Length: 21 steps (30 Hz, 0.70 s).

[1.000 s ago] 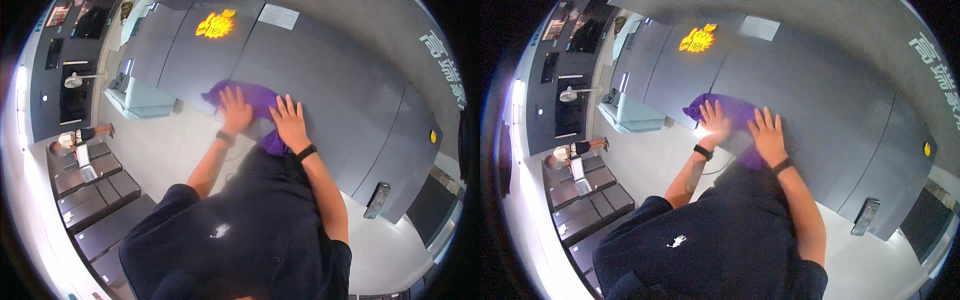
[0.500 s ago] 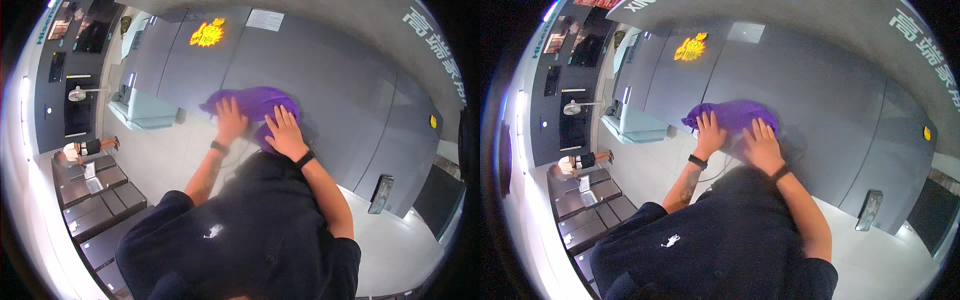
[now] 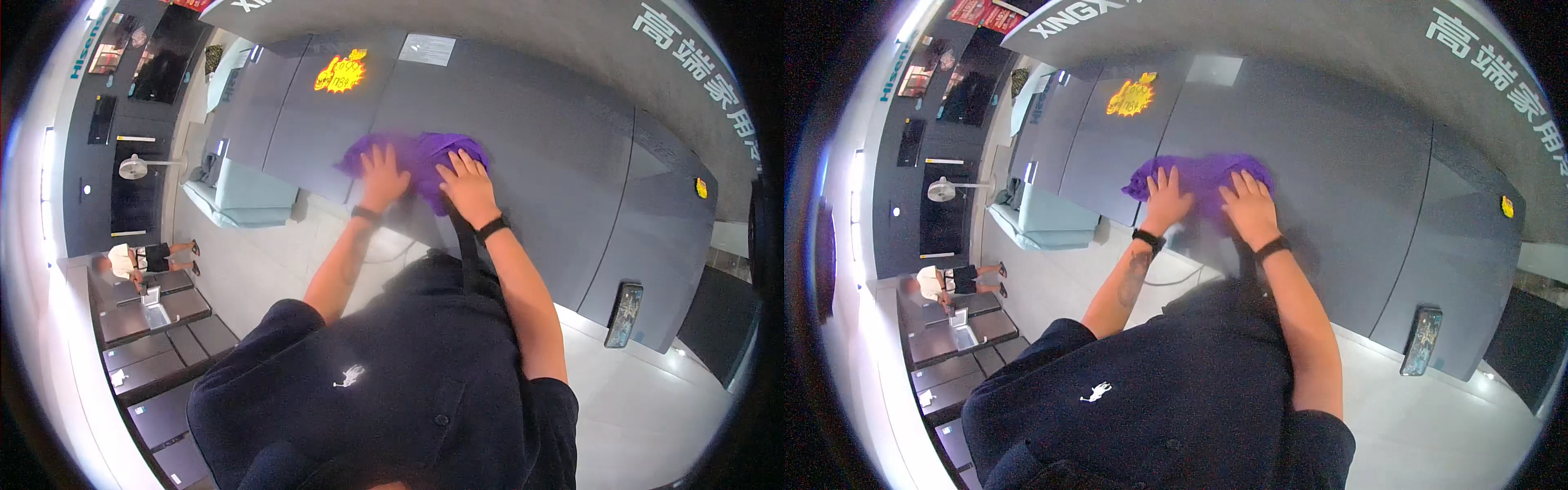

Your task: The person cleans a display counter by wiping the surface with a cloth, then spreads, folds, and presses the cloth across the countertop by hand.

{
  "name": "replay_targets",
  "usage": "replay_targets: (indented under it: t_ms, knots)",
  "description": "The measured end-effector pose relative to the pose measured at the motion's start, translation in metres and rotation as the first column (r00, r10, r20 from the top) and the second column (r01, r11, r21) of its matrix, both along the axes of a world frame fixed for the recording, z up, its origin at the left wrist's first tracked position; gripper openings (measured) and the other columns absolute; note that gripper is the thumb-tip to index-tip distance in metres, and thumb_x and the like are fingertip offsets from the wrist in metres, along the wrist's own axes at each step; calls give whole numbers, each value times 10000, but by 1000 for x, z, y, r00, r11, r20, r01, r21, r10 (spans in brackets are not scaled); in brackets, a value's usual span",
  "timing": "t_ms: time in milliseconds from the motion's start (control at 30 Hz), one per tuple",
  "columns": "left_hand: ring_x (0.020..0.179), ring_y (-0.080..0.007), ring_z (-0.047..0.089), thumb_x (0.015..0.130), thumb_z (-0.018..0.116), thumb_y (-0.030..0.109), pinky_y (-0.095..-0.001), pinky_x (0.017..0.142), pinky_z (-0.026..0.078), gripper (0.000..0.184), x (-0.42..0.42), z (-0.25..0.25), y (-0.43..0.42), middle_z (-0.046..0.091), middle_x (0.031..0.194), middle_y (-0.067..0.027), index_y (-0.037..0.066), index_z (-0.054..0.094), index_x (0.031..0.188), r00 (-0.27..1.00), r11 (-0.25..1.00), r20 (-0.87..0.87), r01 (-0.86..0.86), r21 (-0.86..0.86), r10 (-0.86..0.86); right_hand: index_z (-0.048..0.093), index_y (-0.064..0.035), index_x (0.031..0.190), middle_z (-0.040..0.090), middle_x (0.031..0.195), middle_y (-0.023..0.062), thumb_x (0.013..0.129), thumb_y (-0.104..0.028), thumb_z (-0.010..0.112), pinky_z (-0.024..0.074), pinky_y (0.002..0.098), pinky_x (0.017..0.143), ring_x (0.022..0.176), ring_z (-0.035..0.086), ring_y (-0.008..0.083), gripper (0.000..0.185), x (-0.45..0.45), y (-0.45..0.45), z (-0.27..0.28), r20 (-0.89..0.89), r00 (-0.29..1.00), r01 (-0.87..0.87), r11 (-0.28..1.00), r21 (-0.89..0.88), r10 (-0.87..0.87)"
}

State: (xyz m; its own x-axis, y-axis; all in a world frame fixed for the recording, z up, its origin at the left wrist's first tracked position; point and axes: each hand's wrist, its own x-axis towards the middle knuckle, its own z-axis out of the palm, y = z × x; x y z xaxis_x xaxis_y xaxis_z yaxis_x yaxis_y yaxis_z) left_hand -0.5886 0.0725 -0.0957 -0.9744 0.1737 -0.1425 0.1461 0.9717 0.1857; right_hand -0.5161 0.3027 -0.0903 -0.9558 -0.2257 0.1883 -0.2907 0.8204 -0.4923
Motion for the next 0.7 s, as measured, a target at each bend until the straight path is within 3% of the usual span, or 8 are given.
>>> replay_targets:
  t_ms: [67, 200, 300, 367, 433, 500, 633, 700]
  knots:
    - [1398, -629, 127, 802, 636, 353, -683, 1091, 273, 850, 23, 18, 10, 217, 1557, -316, 65, 287, 1522, 999, 999, 42, 22, -37, -20, 599, -146, 1326, 461, 1471, 176, 849, -353, 679, 299, 506, 1148, 1412, 357, 359, 527, 22, 3, 11, 29, 1000, -5, 998, -59, 6]
    - [1406, -600, 164, 790, 626, 303, -673, 1132, 204, 827, 81, 33, 19, 277, 1524, -333, -5, 322, 1495, 995, 995, 53, 82, -54, -79, 598, -130, 1328, 439, 1486, 184, 819, -304, 692, 305, 515, 1141, 1410, 352, 373, 546, 75, 28, 23, 128, 972, -191, 980, -62, 197]
    - [1418, -571, 179, 783, 630, 295, -698, 1131, 155, 822, 95, 26, 24, 310, 1500, -342, -65, 343, 1465, 993, 993, 5, 114, -19, -114, 602, -136, 1321, 460, 1473, 168, 786, -211, 700, 340, 489, 1122, 1402, 373, 351, 549, 90, 36, 18, 63, 980, -186, 982, -30, 188]
    - [1387, -640, 129, 769, 665, 313, -713, 1065, 270, 893, 90, 15, 23, 222, 1530, -347, 9, 265, 1507, 987, 975, 0, 160, -152, -162, 619, -133, 1290, 493, 1442, 153, 785, -152, 687, 367, 470, 1099, 1385, 401, 334, 509, 84, 39, 16, 65, 984, -156, 982, -104, 163]
    - [1390, -635, 127, 771, 670, 320, -709, 1069, 266, 895, 81, 11, 26, 224, 1537, -332, -2, 266, 1502, 985, 966, 18, 171, -192, -171, 637, -131, 1256, 523, 1408, 143, 792, -115, 668, 387, 458, 1078, 1366, 427, 323, 465, 70, 37, 12, 25, 993, -109, 984, -143, 114]
    - [1428, -557, 172, 790, 646, 316, -685, 1142, 142, 832, 70, 33, 46, 315, 1522, -296, -97, 347, 1448, 988, 980, 62, 151, -131, -144, 653, -129, 1219, 552, 1372, 135, 807, -99, 643, 403, 454, 1058, 1344, 454, 317, 413, 56, 31, 4, -50, 998, -44, 989, -141, 37]
    - [1429, -544, 187, 810, 646, 354, -711, 1117, 167, 816, 36, 24, 51, 278, 1558, -262, -105, 375, 1428, 999, 1000, 36, -24, 1, 24, 687, -132, 1100, 578, 1334, 130, 856, -141, 556, 414, 448, 1041, 1326, 474, 317, 277, 29, 21, -3, -114, 993, 21, 990, -142, -38]
    - [1429, -531, 199, 800, 648, 344, -694, 1129, 164, 826, 27, -6, 20, 283, 1553, -269, -98, 362, 1437, 974, 965, -49, 213, -156, -223, 672, -126, 1173, 551, 1367, 159, 823, -107, 596, 403, 461, 1065, 1341, 455, 339, 358, 32, 22, -3, -76, 997, 4, 986, -166, -17]
